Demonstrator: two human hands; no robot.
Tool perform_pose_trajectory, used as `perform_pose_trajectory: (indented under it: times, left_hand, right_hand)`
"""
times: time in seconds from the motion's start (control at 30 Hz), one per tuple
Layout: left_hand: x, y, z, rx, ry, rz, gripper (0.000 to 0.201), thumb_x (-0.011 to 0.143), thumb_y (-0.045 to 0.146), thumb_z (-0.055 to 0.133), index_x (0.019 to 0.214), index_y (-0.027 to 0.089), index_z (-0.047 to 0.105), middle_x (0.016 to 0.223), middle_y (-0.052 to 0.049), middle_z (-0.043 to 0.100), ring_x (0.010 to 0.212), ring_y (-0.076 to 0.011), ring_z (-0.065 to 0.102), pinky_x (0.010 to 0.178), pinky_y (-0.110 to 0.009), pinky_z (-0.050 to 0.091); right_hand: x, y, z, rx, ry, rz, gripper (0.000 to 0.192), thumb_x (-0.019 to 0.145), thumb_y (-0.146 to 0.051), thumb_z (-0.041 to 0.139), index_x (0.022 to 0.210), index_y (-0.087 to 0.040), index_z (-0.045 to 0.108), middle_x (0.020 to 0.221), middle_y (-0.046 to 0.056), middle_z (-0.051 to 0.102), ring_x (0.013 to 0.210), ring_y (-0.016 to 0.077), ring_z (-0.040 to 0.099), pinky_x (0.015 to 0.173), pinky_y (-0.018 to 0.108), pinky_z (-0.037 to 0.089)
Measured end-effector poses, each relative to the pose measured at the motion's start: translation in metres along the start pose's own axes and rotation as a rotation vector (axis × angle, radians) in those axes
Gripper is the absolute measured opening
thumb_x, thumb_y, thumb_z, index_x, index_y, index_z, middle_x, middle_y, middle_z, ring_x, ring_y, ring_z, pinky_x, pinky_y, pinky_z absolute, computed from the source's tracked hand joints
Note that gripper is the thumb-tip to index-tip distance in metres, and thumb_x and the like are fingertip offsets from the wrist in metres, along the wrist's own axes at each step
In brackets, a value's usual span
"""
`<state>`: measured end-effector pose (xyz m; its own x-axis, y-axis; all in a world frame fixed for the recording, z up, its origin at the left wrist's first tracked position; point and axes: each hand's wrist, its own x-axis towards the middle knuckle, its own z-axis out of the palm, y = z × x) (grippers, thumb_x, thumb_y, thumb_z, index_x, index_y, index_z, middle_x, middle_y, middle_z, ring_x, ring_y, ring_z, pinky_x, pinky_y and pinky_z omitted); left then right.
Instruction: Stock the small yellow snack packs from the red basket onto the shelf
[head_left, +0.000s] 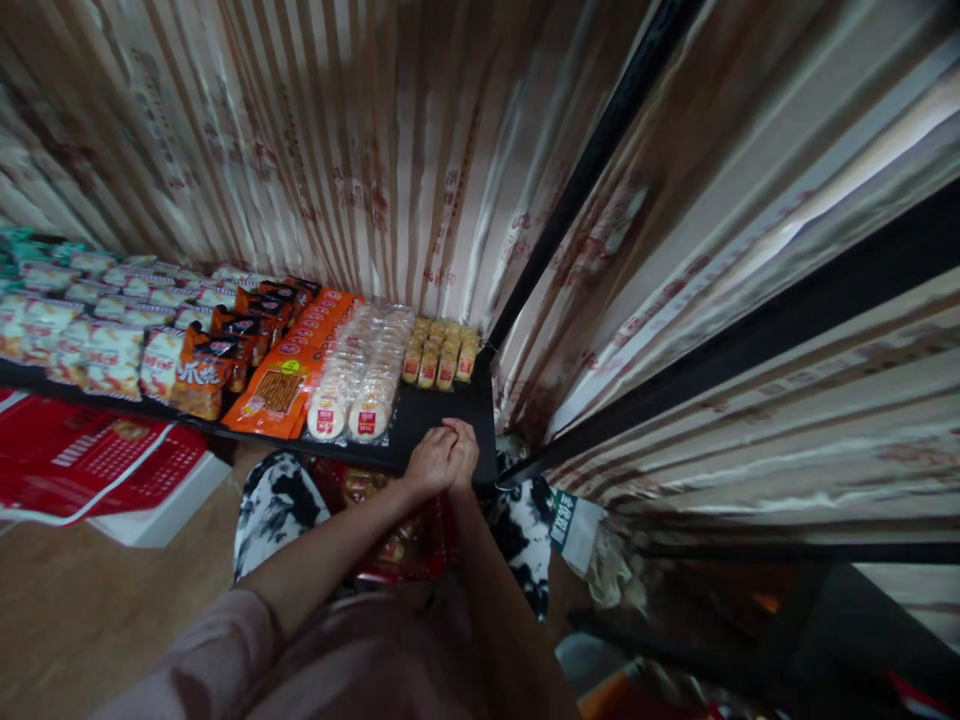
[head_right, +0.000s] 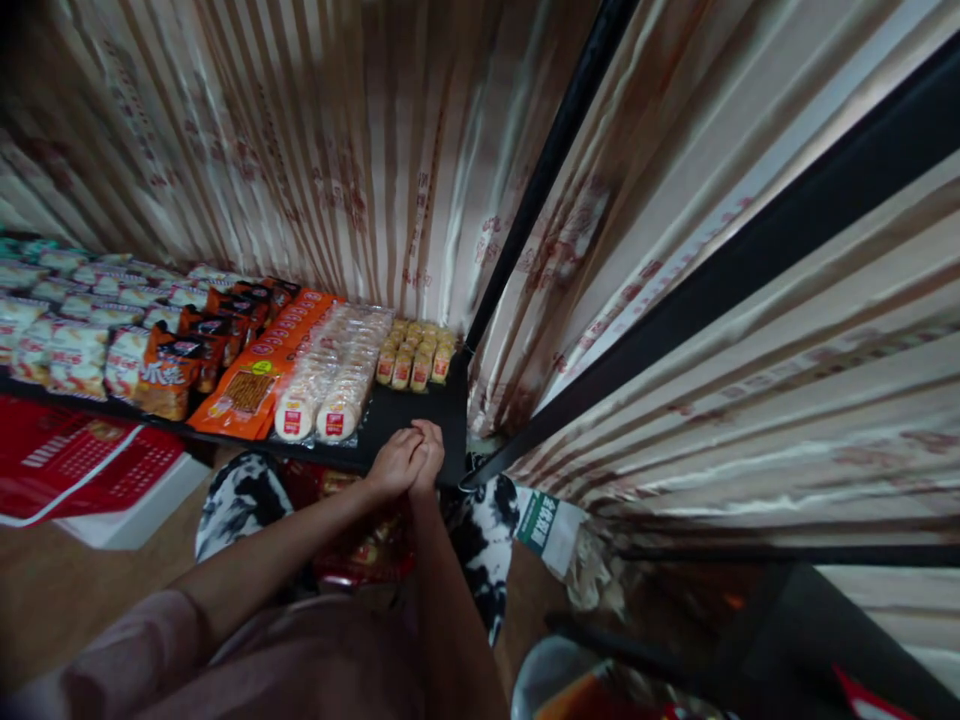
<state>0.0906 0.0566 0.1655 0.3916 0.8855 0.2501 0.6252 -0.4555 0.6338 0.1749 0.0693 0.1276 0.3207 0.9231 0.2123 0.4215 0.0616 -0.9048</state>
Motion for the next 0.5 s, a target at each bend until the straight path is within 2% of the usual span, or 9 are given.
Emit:
perform_pose_trajectory:
  times: [0.27, 0.37, 0.5]
  left_hand:
    - [-0.035, -0.008, -0.008, 0.079, 0.007, 0.029, 0.028, 0.087, 0.025, 0.035, 0.096, 0.012, 0.059, 0.098, -0.011, 0.058, 0.095, -0.0209, 0.049, 0.089, -0.035, 0.04]
    - [-0.056, -0.012, -0.016, 0.063, 0.009, 0.073, 0.026, 0.087, 0.027, 0.037, 0.093, 0.014, 0.059, 0.099, -0.011, 0.057, 0.096, -0.0207, 0.047, 0.089, -0.036, 0.04]
    - [-0.094, -0.02, -0.024, 0.031, 0.001, 0.103, 0.025, 0.087, 0.03, 0.038, 0.088, 0.016, 0.059, 0.098, -0.01, 0.056, 0.094, -0.0203, 0.047, 0.086, -0.035, 0.042]
  right_hand:
    - [-0.035, -0.014, 0.005, 0.005, -0.059, -0.059, 0.03, 0.075, -0.016, 0.034, 0.088, -0.015, 0.061, 0.091, 0.007, 0.06, 0.09, 0.0167, 0.055, 0.087, 0.029, 0.044]
    - [-0.055, -0.018, 0.006, -0.006, -0.095, -0.108, 0.03, 0.076, -0.015, 0.036, 0.089, -0.016, 0.062, 0.092, 0.007, 0.06, 0.092, 0.0172, 0.055, 0.087, 0.03, 0.044]
    - [-0.091, -0.013, 0.01, -0.032, -0.218, -0.168, 0.031, 0.077, -0.014, 0.037, 0.093, -0.02, 0.063, 0.097, 0.006, 0.062, 0.096, 0.017, 0.055, 0.088, 0.03, 0.044]
